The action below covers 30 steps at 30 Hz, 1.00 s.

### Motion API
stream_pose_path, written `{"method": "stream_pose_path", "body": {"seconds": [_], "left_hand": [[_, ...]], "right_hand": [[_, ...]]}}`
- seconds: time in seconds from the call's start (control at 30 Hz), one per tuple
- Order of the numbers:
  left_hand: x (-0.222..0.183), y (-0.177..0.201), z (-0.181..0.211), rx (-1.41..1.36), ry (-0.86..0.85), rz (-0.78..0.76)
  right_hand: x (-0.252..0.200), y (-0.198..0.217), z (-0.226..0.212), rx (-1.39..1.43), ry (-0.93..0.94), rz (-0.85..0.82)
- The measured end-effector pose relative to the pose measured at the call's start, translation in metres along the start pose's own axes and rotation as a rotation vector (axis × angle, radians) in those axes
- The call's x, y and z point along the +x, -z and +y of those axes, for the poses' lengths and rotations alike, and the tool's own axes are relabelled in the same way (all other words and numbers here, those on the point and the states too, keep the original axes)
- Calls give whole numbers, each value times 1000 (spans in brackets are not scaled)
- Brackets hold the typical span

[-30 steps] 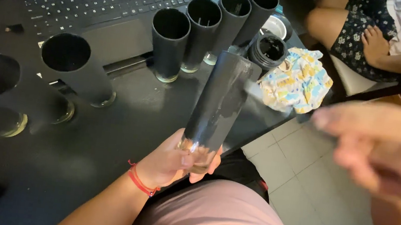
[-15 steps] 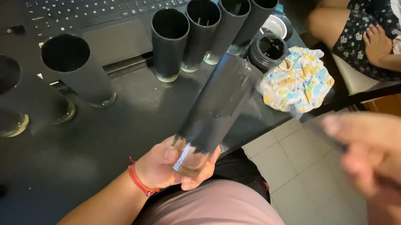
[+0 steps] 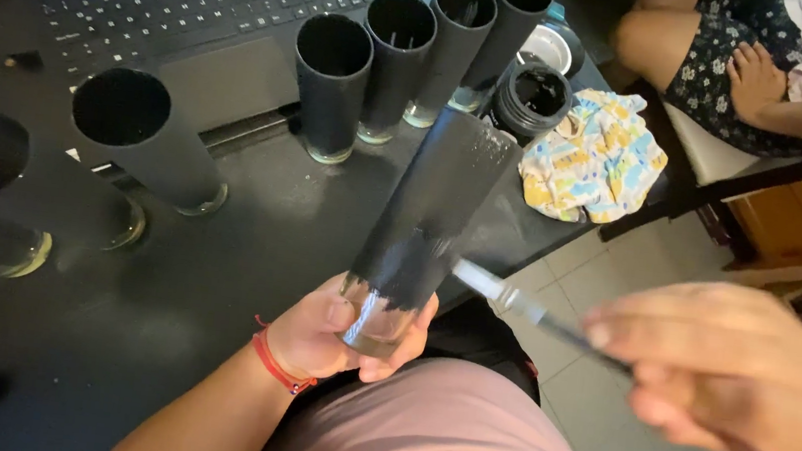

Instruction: Painting glass tubes with black paint using a brush at a workspace.

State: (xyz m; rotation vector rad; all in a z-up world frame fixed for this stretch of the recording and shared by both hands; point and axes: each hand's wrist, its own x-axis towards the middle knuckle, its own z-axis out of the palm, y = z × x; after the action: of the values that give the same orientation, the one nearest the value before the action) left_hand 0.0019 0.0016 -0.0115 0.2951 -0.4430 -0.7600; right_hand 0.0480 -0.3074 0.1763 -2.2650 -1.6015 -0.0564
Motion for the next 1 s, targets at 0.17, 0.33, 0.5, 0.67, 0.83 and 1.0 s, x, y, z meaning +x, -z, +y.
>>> {"method": "stream_pose_path", "body": {"seconds": [0.17,0.33,0.5,0.67,0.83,1.0], "left_hand": [[2,-5,2,63,-50,68],[5,-7,2,69,-17,82],[3,0,-1,19,-25,83],[12,-20,11,276,-126,227],[5,-17,11,178,-104,240],[8,-20,10,291,-117,318]], "right_hand": [[-10,3,3,394,-286,14],[-14,-10,-8,506,-391,87],[-14,9,-1,798,-746,40],[14,-4,-15,394,-779,35],[-20,2,0,514,-653,-85],[-29,-2,-9,691,-835,-201]]}}
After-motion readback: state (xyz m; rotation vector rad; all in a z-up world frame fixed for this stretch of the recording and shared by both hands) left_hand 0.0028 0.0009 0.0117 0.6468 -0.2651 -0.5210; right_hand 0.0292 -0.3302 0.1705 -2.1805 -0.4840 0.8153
